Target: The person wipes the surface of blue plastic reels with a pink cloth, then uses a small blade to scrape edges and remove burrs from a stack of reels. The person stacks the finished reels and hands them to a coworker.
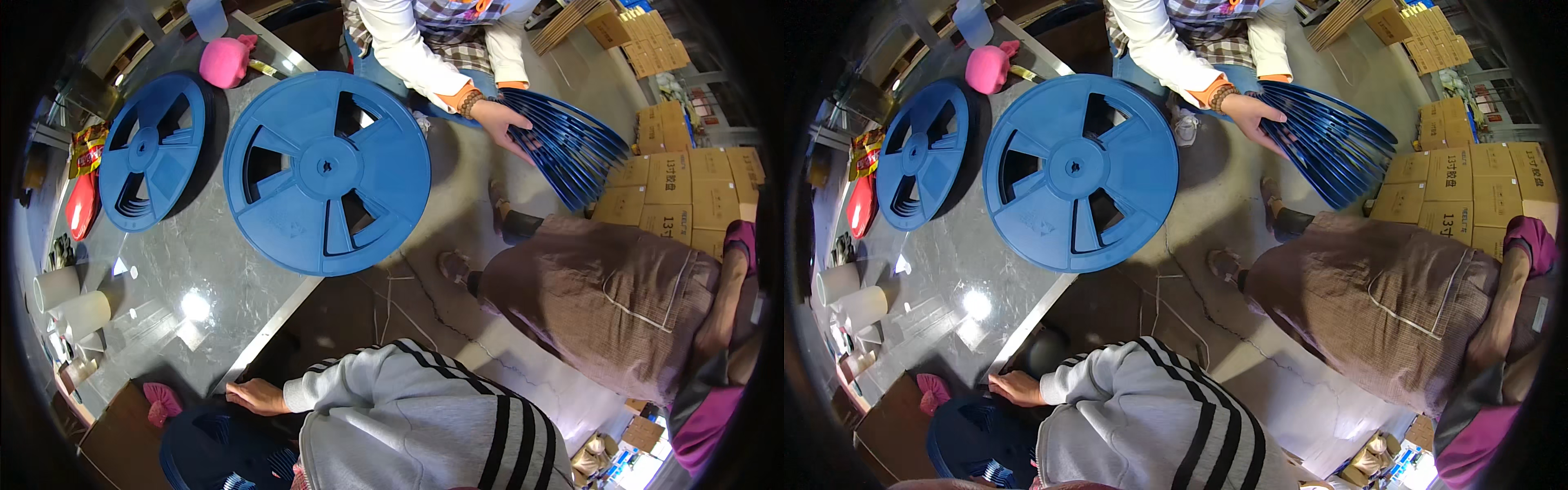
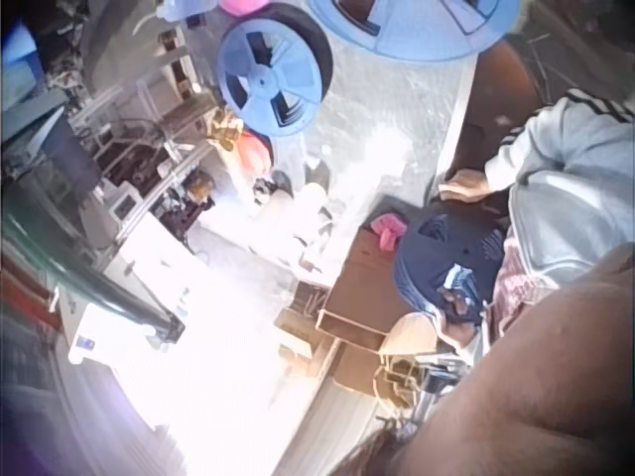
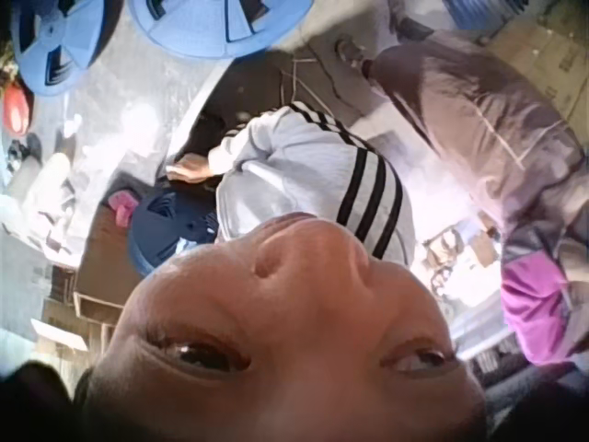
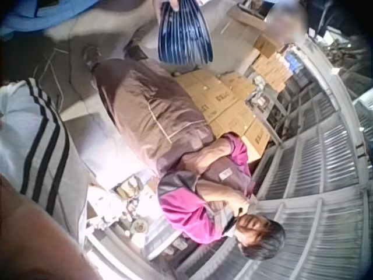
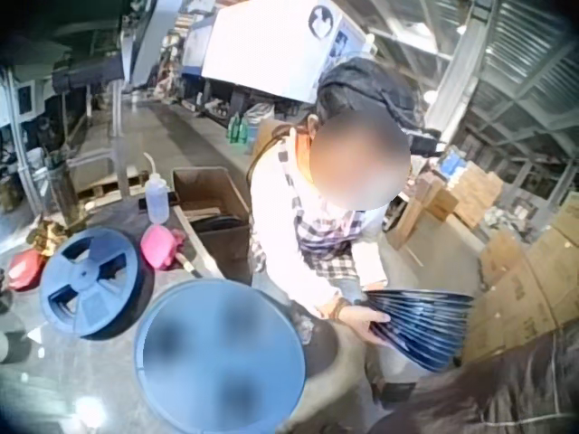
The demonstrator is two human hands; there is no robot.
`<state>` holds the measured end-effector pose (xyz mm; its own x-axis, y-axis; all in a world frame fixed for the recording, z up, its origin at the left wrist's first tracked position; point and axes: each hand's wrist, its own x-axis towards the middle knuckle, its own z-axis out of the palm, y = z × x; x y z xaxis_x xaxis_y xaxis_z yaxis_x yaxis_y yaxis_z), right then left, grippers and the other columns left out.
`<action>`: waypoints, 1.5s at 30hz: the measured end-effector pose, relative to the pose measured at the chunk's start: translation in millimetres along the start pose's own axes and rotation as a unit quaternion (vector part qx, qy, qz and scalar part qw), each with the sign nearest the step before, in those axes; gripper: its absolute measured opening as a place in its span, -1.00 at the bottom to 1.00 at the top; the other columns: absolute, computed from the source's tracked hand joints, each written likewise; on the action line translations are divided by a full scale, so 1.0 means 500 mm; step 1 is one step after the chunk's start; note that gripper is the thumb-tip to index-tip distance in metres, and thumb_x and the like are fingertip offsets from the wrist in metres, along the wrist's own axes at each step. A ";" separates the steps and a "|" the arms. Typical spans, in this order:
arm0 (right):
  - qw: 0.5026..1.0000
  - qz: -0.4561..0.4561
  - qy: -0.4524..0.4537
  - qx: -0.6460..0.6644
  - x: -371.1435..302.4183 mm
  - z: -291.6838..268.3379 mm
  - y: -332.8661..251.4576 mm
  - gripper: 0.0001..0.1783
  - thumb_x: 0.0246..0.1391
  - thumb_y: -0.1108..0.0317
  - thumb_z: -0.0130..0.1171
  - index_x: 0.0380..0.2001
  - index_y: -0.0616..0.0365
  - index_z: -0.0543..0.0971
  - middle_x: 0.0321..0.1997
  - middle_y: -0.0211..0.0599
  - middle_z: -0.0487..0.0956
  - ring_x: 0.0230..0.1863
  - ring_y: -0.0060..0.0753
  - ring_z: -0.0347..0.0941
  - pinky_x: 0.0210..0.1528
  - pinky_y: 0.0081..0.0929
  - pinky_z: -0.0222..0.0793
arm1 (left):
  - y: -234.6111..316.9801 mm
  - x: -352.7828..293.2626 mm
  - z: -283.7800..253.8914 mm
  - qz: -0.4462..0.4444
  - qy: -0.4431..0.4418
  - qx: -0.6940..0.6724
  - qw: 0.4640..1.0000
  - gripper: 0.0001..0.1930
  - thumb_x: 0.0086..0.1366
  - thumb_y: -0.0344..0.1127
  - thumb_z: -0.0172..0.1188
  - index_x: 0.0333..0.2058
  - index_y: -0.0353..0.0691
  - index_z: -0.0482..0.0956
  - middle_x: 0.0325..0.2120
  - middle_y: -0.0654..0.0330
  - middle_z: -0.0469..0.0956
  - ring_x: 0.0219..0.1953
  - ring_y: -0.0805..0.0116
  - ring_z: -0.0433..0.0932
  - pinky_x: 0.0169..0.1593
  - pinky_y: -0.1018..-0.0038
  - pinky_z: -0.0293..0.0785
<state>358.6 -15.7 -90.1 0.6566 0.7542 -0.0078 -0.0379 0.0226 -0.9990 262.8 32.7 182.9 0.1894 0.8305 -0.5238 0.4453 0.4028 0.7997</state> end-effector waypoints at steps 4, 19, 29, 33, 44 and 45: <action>1.000 0.023 -0.008 0.000 0.009 -0.012 -0.003 -0.76 0.36 0.22 -0.04 -0.23 0.19 0.33 -0.49 0.04 0.52 -0.41 0.22 0.48 -0.42 0.03 0.32 | 0.008 0.010 0.028 -0.006 0.008 0.008 1.000 -0.55 0.43 -0.01 -0.01 0.01 -0.32 0.46 -0.38 0.19 0.42 -0.53 0.46 0.29 -0.47 0.53 0.15; 0.990 -0.025 -0.037 -0.136 -0.015 -0.021 -0.041 -0.78 0.24 0.24 0.13 -0.27 0.20 0.48 -0.40 -0.01 0.55 -0.34 0.17 0.51 -0.31 -0.04 0.40 | -0.015 -0.129 -0.152 0.003 0.088 -0.108 0.990 -0.47 0.48 0.08 -0.09 0.03 -0.35 0.46 -0.57 0.32 0.34 -0.72 0.59 0.17 -0.66 0.66 0.01; 0.976 0.146 -0.151 0.052 0.013 0.046 -0.116 -0.79 0.41 0.24 -0.06 -0.26 0.14 0.39 -0.44 -0.42 0.52 -0.45 -0.63 0.43 -0.37 -0.61 0.40 | -0.161 -0.258 -0.364 0.067 -0.018 -0.270 0.961 -0.45 0.40 0.07 0.09 0.02 -0.38 0.42 -0.59 0.25 0.33 -0.68 0.54 0.22 -0.60 0.57 0.12; 0.975 0.022 -0.190 0.113 0.012 0.139 -0.102 -0.71 0.45 0.18 -0.15 -0.17 0.22 0.35 -0.03 -0.08 0.58 -0.15 -0.39 0.55 -0.05 -0.50 0.46 | -0.231 -0.287 -0.422 0.115 -0.089 -0.299 0.943 -0.43 0.39 0.05 0.11 0.01 -0.45 0.42 -0.59 0.23 0.35 -0.70 0.56 0.22 -0.60 0.56 0.12; 0.874 0.161 -0.432 0.150 -0.035 0.269 -0.190 -0.77 0.40 0.22 -0.02 -0.25 0.14 0.48 -0.30 -0.51 0.50 -0.29 -0.76 0.36 -0.21 -0.75 0.33 | -0.458 -0.313 -0.570 0.204 -0.170 -0.424 0.866 -0.40 0.39 0.14 0.07 0.03 -0.39 0.38 -0.65 0.28 0.34 -0.74 0.57 0.21 -0.65 0.56 0.08; 0.875 0.168 -0.423 0.165 -0.044 0.277 -0.188 -0.77 0.40 0.22 -0.03 -0.25 0.14 0.48 -0.30 -0.51 0.50 -0.29 -0.76 0.36 -0.21 -0.75 0.33 | -0.481 -0.314 -0.579 0.218 -0.169 -0.453 0.848 -0.40 0.40 0.14 0.04 0.03 -0.39 0.39 -0.64 0.28 0.33 -0.73 0.57 0.21 -0.64 0.57 0.08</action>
<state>243.6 56.7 10.0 -0.2217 0.9671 -0.1248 -0.4286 -0.2116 -0.8783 -127.1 -83.1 157.8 0.4716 0.8802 -0.0530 -0.5566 0.3438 0.7563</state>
